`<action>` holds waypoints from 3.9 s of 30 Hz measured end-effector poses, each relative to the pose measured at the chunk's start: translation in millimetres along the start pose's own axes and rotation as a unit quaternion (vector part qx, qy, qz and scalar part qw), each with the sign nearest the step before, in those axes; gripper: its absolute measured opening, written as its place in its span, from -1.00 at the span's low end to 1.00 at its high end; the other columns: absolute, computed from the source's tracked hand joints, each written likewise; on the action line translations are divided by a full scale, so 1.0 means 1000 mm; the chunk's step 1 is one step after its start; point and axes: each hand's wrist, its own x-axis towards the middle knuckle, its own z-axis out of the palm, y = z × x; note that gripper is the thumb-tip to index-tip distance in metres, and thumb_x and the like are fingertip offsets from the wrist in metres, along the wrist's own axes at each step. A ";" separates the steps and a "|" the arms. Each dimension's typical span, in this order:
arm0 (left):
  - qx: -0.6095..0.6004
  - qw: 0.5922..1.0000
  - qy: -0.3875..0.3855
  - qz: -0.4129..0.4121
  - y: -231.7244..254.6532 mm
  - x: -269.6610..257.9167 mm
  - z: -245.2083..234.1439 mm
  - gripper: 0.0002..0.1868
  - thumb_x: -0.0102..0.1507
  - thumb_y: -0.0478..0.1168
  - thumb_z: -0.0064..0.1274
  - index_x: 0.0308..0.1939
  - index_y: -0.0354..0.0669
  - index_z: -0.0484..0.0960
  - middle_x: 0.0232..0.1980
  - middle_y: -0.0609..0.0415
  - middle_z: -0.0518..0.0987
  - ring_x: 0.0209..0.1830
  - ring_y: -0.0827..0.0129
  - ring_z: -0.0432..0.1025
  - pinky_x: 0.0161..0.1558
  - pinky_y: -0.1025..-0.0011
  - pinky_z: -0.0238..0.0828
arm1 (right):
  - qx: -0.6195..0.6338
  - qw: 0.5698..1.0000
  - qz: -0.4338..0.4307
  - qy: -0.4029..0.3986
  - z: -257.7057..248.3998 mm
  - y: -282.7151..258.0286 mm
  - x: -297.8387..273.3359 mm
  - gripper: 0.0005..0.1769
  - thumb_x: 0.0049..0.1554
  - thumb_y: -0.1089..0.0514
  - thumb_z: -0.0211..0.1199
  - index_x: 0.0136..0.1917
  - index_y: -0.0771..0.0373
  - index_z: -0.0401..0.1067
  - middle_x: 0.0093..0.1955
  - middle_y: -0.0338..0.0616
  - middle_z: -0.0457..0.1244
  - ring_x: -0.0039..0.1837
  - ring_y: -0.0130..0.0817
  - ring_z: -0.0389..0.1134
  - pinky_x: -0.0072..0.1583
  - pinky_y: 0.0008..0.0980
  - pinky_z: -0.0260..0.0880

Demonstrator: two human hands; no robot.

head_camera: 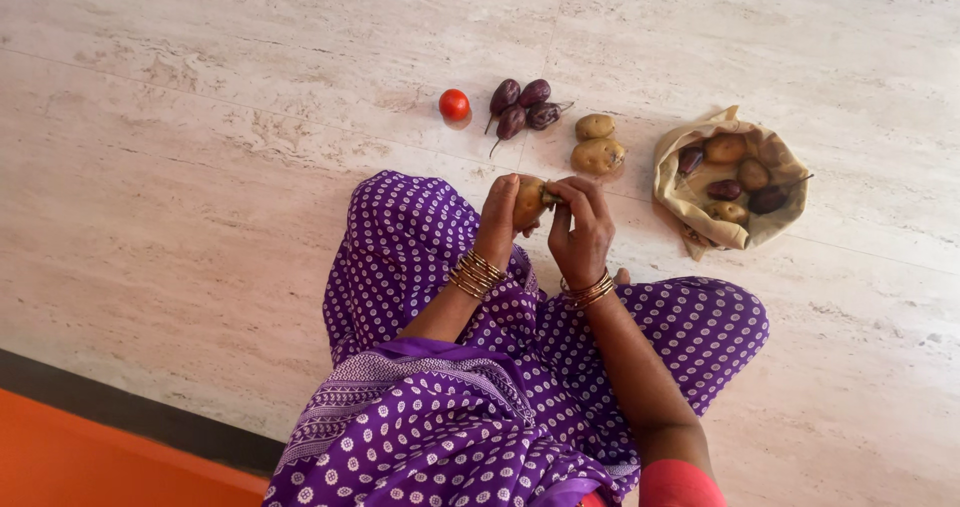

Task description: The person sits on the floor and peels small eggplants and potatoes by hand. She removes the stems from the eggplants and scrapes the skin off the potatoes, placing the peeled items on the floor.

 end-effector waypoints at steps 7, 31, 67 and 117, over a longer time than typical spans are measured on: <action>-0.010 0.999 -0.037 0.011 -0.008 0.004 0.005 -0.37 0.45 0.24 -0.33 0.25 -0.23 0.42 -0.17 0.09 0.55 -0.38 0.52 0.40 -0.41 0.54 0.40 | -0.059 0.996 -0.060 -0.009 0.004 0.008 -0.005 -0.63 0.07 0.47 0.27 0.14 0.26 0.57 0.07 -0.14 0.28 0.03 -0.28 0.39 0.00 -0.32 0.46; -0.177 0.983 0.022 -0.049 -0.010 0.025 0.006 -0.50 0.41 0.17 -0.15 0.22 -0.11 0.39 -0.06 0.16 0.47 -0.14 0.51 0.41 -0.15 0.50 0.47 | -0.042 0.992 -0.114 -0.020 0.007 -0.008 -0.010 -0.66 0.02 0.50 0.24 0.03 0.24 0.57 0.06 -0.10 0.34 0.05 -0.21 0.41 0.05 -0.28 0.49; -0.093 0.994 -0.025 -0.052 -0.003 0.022 0.016 -0.47 0.38 0.24 -0.18 0.13 -0.10 0.43 -0.16 0.09 0.57 -0.35 0.41 0.49 -0.43 0.48 0.42 | 0.030 0.998 -0.002 0.048 0.002 0.019 0.001 -0.70 0.10 0.51 0.18 0.05 0.29 0.55 0.10 -0.06 0.38 0.09 -0.20 0.47 0.08 -0.31 0.52; -0.157 0.981 -0.010 -0.116 -0.019 0.037 0.013 -0.49 0.32 0.27 0.01 -0.04 -0.09 0.50 -0.30 0.16 0.55 -0.44 0.48 0.44 -0.45 0.52 0.37 | 0.085 0.993 0.040 0.065 0.014 0.030 -0.005 -0.71 0.10 0.51 0.26 0.00 0.23 0.60 0.06 -0.16 0.41 0.09 -0.31 0.47 0.10 -0.37 0.52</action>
